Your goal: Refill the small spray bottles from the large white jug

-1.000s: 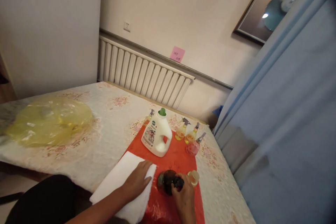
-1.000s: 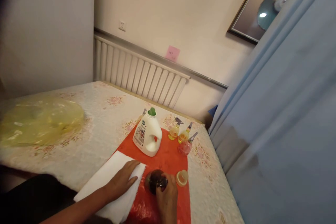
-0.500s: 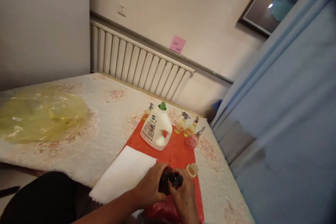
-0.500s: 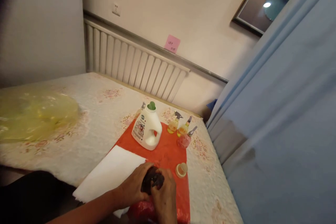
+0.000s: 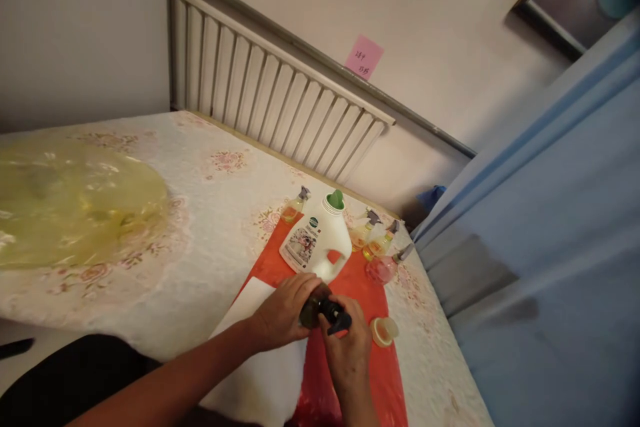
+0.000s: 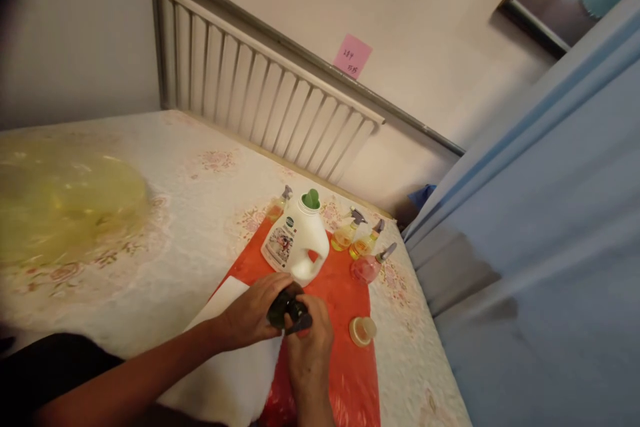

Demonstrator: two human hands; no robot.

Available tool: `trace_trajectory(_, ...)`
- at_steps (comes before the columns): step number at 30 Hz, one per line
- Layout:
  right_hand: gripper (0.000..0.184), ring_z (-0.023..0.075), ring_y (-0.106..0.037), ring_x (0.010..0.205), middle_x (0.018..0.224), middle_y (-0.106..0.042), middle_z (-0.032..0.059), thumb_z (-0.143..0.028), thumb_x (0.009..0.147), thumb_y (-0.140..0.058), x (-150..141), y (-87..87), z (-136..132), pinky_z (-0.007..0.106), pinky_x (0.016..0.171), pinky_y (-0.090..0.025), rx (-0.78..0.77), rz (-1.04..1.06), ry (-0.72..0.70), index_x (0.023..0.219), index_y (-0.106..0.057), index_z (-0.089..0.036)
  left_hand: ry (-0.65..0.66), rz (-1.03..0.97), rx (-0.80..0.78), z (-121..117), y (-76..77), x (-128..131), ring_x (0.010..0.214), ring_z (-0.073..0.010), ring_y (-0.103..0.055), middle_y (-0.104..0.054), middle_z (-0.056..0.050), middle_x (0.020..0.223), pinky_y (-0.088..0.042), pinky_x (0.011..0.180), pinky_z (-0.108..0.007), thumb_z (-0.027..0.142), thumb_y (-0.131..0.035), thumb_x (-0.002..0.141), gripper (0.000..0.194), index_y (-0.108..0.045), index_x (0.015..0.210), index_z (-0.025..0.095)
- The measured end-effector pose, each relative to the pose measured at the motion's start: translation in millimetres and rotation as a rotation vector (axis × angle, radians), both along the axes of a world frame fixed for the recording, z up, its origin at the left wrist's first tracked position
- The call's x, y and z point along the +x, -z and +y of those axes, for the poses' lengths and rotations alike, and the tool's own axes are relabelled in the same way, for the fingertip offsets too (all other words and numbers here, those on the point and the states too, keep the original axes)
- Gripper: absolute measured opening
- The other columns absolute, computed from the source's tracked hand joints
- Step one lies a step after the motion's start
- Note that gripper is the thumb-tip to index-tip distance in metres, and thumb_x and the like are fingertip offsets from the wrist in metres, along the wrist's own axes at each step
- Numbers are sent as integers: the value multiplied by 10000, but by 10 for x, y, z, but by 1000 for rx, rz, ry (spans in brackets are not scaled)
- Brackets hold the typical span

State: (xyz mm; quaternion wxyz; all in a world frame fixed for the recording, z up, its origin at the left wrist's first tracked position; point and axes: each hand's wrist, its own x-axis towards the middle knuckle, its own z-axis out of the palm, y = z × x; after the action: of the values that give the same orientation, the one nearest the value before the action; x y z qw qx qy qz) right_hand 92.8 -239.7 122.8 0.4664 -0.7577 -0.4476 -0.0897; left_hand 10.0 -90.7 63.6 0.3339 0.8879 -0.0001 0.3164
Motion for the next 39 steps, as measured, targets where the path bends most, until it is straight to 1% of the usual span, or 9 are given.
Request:
trace_trajectory(4,151,209,-670,840,917,-703,52,-218,788,-663,-41,-73,331,319,765,-542,4,-23,-4,935,-690,-207,-72,-22,-28,315,99,-21,1348,-332,-460,-498,-149,1434,-367,1157,-517,252,-716,755,779,-343,1435,188)
trace_trajectory(7,154,203,-663,836,913,-704,48,-256,791,-677,-81,-142,538,316,771,-539,14,3,8,936,-685,-205,-130,-15,-116,505,163,-39,1350,-331,-464,-523,-141,1417,-373,1162,-497,215,-743,713,794,-381,1419,185)
trace_trajectory(11,216,196,-663,807,897,-711,36,-322,787,-704,-118,-242,719,325,763,-551,37,74,24,967,-690,-203,-164,-30,-270,703,219,-27,1313,-327,-508,-551,-140,1394,-408,1133,-494,275,-776,721,776,-418,1403,188)
trace_trajectory(16,308,220,-685,906,996,-731,66,-316,727,-762,-76,-414,730,366,830,-558,177,172,125,998,-696,-187,-211,-4,-518,890,262,-10,1309,-334,-515,-541,-137,1406,-423,1109,-515,196,-808,618,914,-381,1427,203)
trace_trajectory(20,358,160,-660,747,955,-701,42,-271,705,-784,14,-477,636,302,686,-553,399,343,151,1024,-659,-170,-219,39,-704,943,248,-23,1251,-303,-568,-550,-132,1391,-466,1069,-475,208,-791,609,928,-346,1423,182)
trace_trajectory(24,398,103,-608,608,813,-647,-27,-264,713,-785,148,-399,485,258,605,-524,524,550,112,1065,-626,-170,-186,68,-749,911,255,-8,1177,-280,-608,-583,-120,1313,-494,1029,-448,216,-766,618,840,-390,1368,163)
trace_trajectory(31,415,87,-594,518,669,-615,-73,-321,640,-876,455,-21,158,220,512,-511,456,886,126,903,-595,-167,-270,62,-527,898,420,103,1312,-328,-477,-491,-171,1380,-371,1143,-497,209,-764,596,807,-451,1334,119)
trace_trajectory(35,440,70,-586,501,636,-610,-84,-346,599,-906,533,151,86,186,481,-498,447,989,131,844,-587,-167,-282,83,-515,889,454,117,1324,-338,-476,-516,-154,1379,-379,1138,-506,235,-762,626,858,-411,1403,140)
trace_trajectory(39,446,70,-573,478,623,-622,-77,-350,566,-917,522,180,135,182,451,-484,447,1010,181,806,-584,-174,-279,110,-527,868,443,97,1336,-357,-475,-529,-159,1393,-381,1135,-522,236,-768,630,879,-402,1424,139)
